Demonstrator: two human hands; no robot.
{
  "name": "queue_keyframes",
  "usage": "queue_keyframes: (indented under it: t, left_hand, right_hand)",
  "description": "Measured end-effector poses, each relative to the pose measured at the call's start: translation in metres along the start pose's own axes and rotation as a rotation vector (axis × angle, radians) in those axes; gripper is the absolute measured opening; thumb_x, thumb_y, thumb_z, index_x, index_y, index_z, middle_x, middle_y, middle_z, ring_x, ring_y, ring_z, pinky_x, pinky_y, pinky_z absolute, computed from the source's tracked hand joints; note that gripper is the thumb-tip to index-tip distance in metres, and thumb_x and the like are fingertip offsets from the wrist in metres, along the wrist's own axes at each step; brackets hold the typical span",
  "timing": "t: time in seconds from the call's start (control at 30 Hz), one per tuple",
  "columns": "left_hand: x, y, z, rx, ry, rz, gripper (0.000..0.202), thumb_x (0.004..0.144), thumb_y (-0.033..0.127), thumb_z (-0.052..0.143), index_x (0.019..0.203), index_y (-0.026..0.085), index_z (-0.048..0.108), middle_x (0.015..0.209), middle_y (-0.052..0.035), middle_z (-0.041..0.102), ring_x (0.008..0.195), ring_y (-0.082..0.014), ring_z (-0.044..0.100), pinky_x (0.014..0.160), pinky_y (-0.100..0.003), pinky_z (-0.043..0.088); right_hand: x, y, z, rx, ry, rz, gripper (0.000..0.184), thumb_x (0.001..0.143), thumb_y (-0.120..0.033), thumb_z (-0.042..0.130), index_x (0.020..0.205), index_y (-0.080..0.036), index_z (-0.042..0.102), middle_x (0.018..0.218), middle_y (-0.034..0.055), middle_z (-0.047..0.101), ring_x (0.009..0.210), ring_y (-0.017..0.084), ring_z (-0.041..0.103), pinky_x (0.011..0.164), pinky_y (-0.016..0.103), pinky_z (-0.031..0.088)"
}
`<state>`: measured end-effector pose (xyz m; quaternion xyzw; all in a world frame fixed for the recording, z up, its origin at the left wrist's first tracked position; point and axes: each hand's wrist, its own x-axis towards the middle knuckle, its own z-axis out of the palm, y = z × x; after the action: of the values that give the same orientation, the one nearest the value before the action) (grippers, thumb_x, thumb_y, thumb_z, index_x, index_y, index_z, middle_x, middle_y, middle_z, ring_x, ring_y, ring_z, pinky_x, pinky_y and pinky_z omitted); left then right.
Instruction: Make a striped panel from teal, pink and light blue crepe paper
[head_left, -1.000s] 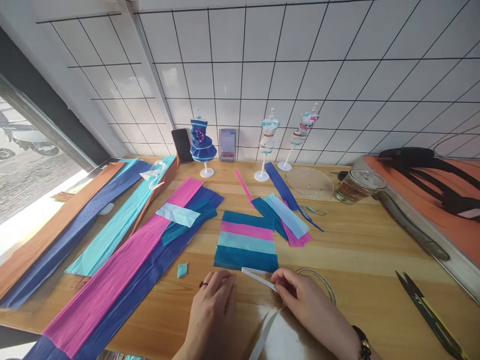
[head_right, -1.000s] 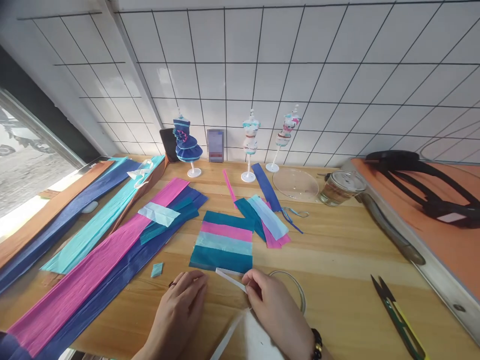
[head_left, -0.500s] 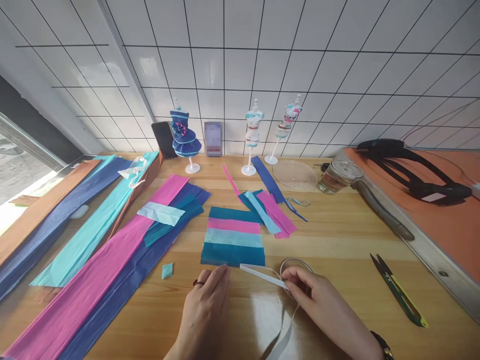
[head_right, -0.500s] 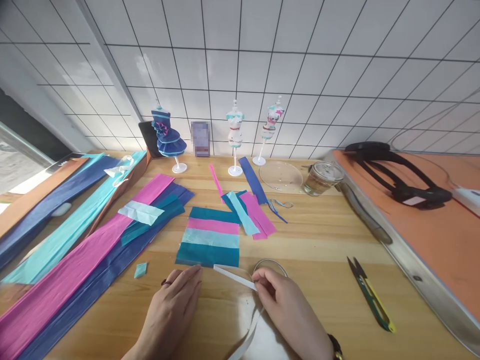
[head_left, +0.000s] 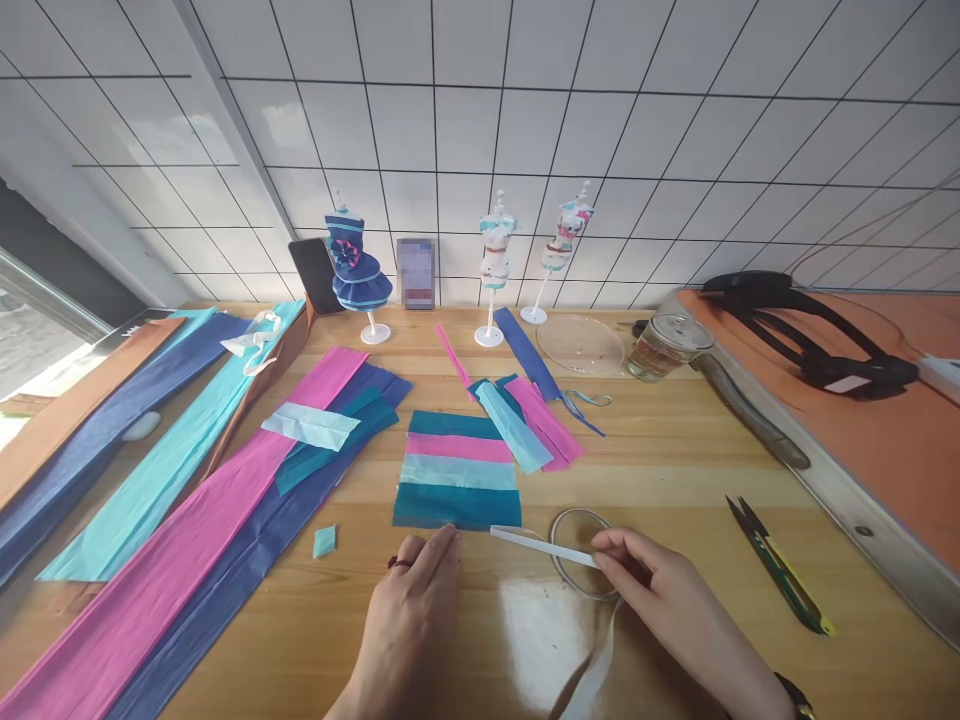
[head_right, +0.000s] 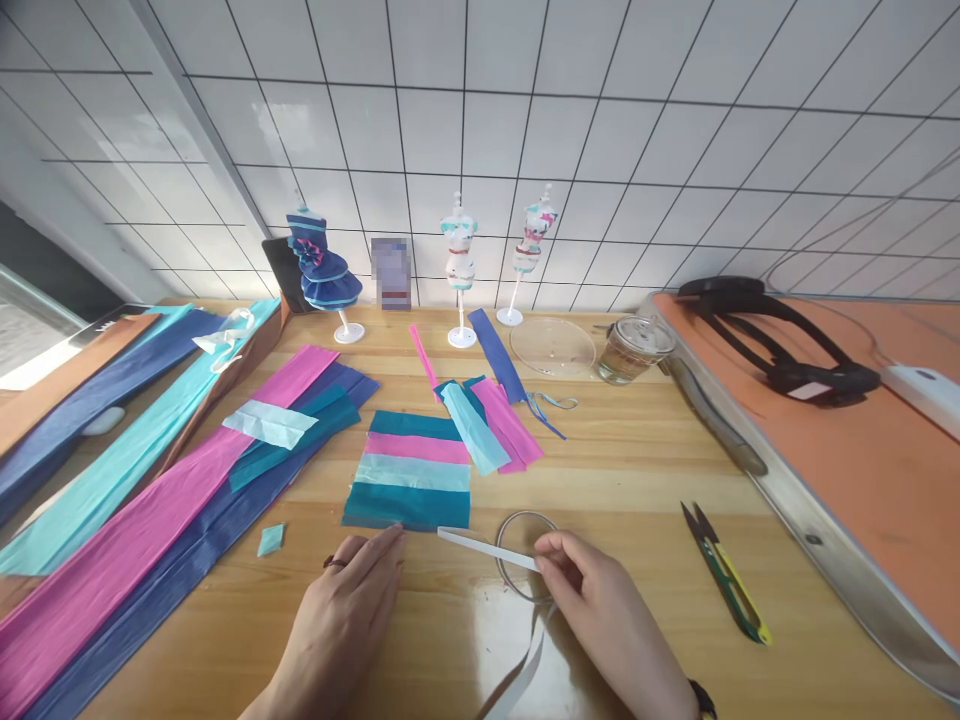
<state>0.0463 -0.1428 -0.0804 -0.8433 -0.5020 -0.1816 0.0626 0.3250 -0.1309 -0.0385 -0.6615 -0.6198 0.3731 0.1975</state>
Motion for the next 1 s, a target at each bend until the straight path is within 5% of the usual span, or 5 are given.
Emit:
queue_keyframes:
  t: [0.43,0.6,0.83,1.0]
  left_hand:
    - [0.018,0.008,-0.011,0.019,-0.052,-0.05,0.028,0.086,0.009,0.04,0.1,0.017,0.063,0.096,-0.0081,0.067,0.078,-0.0191,0.063,0.056,-0.026,0.057]
    - [0.026,0.01,-0.008,0.133,-0.115,-0.04,0.026,0.081,0.013,0.053,0.103,0.022,0.063,0.091,-0.0057,0.064,0.072,-0.0197,0.064,0.039,-0.022,0.05]
    - [0.038,0.012,-0.009,0.151,-0.162,-0.054,0.014,0.075,0.02,0.066,0.088,0.024,0.066,0.08,-0.0032,0.06,0.061,-0.0193,0.063,0.038,-0.025,0.051]
    - [0.041,0.01,-0.009,0.136,-0.165,-0.055,0.011,0.076,0.019,0.064,0.086,0.024,0.065,0.079,-0.0038,0.057,0.065,-0.02,0.063,0.041,-0.024,0.051]
  right_hand:
    - [0.002,0.035,-0.016,0.002,0.098,0.025,0.03,0.084,-0.046,0.046,0.092,-0.023,0.062,0.088,0.0041,0.07,0.082,0.021,0.063,0.071,0.028,0.05]
    - [0.003,0.039,-0.018,-0.035,0.112,0.03,0.028,0.084,-0.043,0.045,0.093,-0.023,0.063,0.092,0.0038,0.071,0.085,0.02,0.065,0.074,0.028,0.05]
    - [0.003,0.045,-0.017,-0.22,0.134,0.081,0.026,0.086,-0.037,0.04,0.098,-0.024,0.059,0.1,0.0053,0.069,0.09,0.022,0.064,0.08,0.035,0.049]
    - [0.005,0.031,-0.016,-0.438,0.317,-0.139,0.024,0.085,-0.027,0.038,0.097,-0.02,0.058,0.1,0.0102,0.065,0.094,0.026,0.06,0.086,0.044,0.044]
